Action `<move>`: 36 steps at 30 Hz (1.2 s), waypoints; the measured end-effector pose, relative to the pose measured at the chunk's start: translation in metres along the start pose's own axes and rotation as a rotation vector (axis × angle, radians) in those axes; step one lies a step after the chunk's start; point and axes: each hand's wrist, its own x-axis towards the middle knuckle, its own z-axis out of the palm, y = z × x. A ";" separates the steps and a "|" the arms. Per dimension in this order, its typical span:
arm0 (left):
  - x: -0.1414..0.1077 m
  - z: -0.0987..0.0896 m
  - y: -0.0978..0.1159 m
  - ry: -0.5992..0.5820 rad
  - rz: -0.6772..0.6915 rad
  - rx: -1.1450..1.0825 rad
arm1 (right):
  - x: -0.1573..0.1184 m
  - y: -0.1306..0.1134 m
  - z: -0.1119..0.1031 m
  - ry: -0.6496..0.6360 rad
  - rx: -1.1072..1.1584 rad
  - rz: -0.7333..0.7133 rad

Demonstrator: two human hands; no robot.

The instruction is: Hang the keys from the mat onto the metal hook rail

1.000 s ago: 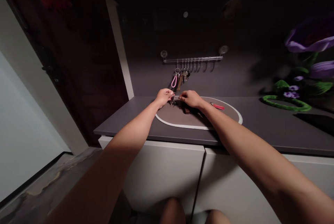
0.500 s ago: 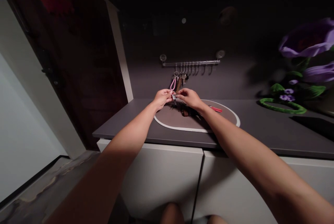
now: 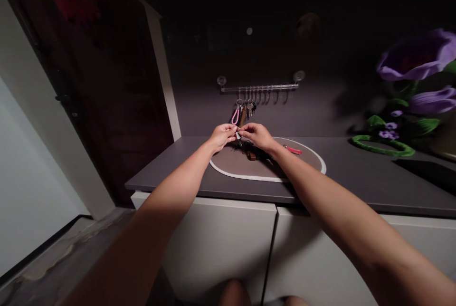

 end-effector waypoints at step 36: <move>0.002 -0.003 -0.020 0.020 0.348 0.970 | 0.019 0.003 -0.028 0.467 0.583 0.276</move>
